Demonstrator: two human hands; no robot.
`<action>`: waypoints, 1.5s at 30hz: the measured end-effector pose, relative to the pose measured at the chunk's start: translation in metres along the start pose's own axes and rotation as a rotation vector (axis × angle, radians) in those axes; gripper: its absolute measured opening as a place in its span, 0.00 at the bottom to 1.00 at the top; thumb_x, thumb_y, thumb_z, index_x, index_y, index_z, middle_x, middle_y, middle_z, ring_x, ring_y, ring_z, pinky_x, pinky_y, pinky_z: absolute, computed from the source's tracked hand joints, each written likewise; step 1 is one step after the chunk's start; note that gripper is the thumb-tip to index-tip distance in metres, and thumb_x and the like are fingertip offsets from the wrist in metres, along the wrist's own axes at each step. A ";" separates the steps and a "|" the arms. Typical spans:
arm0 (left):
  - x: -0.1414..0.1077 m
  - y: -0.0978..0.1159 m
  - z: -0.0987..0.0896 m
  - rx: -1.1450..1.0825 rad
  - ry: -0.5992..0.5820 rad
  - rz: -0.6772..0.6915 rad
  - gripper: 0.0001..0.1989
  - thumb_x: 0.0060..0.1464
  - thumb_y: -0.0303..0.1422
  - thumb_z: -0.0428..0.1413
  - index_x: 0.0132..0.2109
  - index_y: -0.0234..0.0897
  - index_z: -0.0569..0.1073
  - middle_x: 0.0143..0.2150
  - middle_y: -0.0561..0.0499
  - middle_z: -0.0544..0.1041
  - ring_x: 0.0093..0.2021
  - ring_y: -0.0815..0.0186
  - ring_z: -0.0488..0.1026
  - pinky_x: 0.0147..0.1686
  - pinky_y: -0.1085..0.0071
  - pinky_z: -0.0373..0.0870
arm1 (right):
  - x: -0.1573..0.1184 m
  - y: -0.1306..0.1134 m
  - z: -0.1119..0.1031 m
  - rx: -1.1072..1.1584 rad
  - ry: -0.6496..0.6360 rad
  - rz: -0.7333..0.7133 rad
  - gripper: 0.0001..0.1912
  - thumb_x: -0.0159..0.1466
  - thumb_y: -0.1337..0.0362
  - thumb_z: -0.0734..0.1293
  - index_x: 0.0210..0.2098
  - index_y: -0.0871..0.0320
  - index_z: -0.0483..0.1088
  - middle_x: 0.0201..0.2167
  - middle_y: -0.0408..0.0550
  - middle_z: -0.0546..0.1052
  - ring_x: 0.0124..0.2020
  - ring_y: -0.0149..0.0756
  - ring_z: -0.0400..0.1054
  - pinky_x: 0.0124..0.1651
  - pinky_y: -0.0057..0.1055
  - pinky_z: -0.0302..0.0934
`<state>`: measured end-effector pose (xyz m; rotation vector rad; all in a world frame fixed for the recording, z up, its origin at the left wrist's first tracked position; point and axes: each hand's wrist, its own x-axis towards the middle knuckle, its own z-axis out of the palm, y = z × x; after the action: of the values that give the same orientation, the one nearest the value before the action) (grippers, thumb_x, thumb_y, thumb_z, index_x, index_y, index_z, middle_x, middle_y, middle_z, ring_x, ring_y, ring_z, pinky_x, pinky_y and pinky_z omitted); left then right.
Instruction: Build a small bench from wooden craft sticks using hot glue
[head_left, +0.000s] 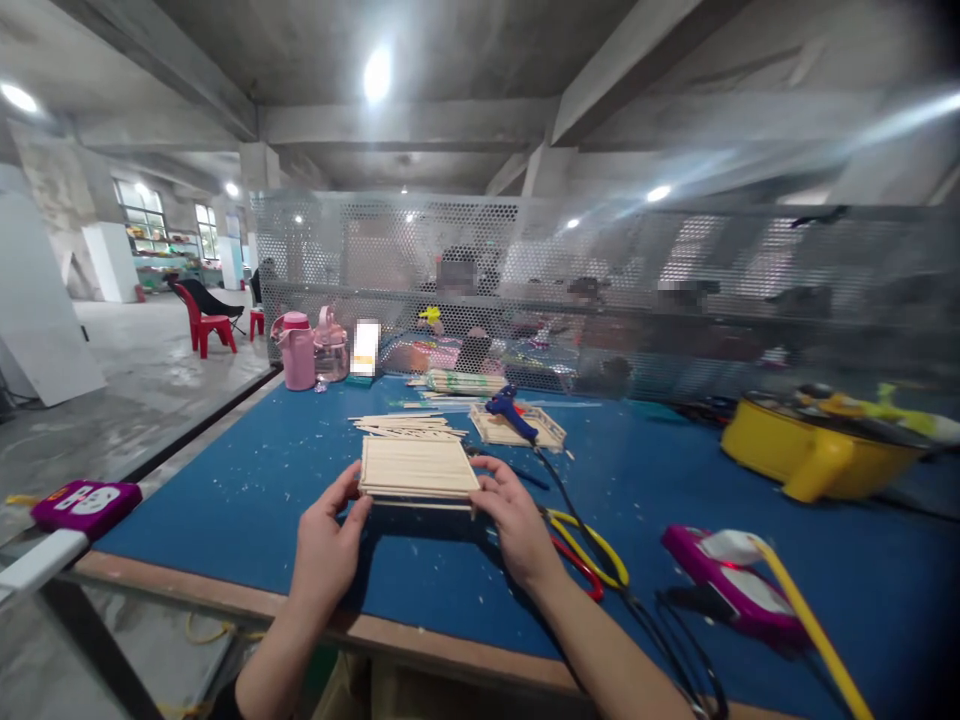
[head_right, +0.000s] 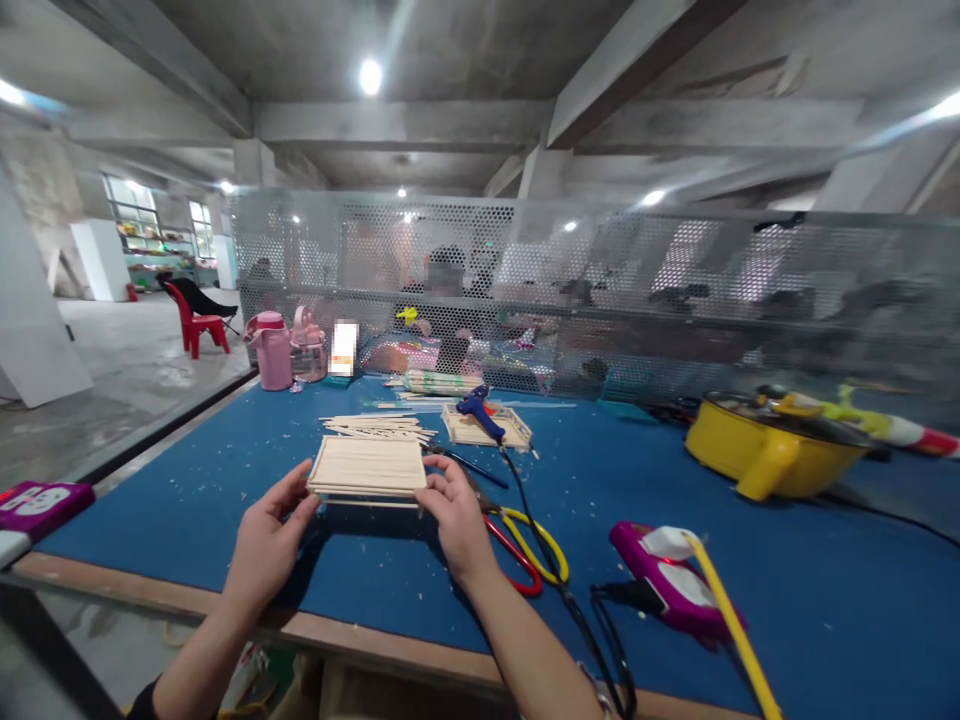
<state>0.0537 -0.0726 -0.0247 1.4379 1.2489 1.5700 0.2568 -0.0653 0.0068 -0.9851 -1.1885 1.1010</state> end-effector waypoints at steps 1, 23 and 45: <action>0.000 0.000 0.000 0.010 0.017 -0.004 0.24 0.48 0.37 0.54 0.53 0.34 0.67 0.43 0.44 0.76 0.42 0.63 0.72 0.45 0.67 0.66 | 0.000 -0.001 0.001 0.007 -0.002 0.005 0.18 0.47 0.66 0.64 0.38 0.55 0.59 0.22 0.38 0.70 0.23 0.29 0.61 0.30 0.27 0.53; -0.001 0.006 -0.002 -0.006 0.057 -0.007 0.20 0.48 0.37 0.54 0.48 0.34 0.72 0.47 0.46 0.75 0.46 0.60 0.71 0.46 0.68 0.66 | -0.001 -0.001 0.001 0.005 -0.056 -0.010 0.19 0.44 0.71 0.65 0.36 0.55 0.60 0.22 0.36 0.69 0.27 0.30 0.61 0.33 0.28 0.51; -0.001 0.008 -0.002 -0.046 0.031 -0.019 0.21 0.47 0.38 0.55 0.48 0.34 0.72 0.46 0.45 0.75 0.45 0.61 0.72 0.45 0.67 0.66 | -0.001 -0.001 0.000 -0.037 -0.046 -0.026 0.17 0.45 0.69 0.65 0.36 0.54 0.62 0.23 0.38 0.69 0.27 0.32 0.61 0.33 0.29 0.52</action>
<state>0.0530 -0.0766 -0.0173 1.3737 1.2324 1.6043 0.2571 -0.0661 0.0080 -0.9742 -1.2594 1.0893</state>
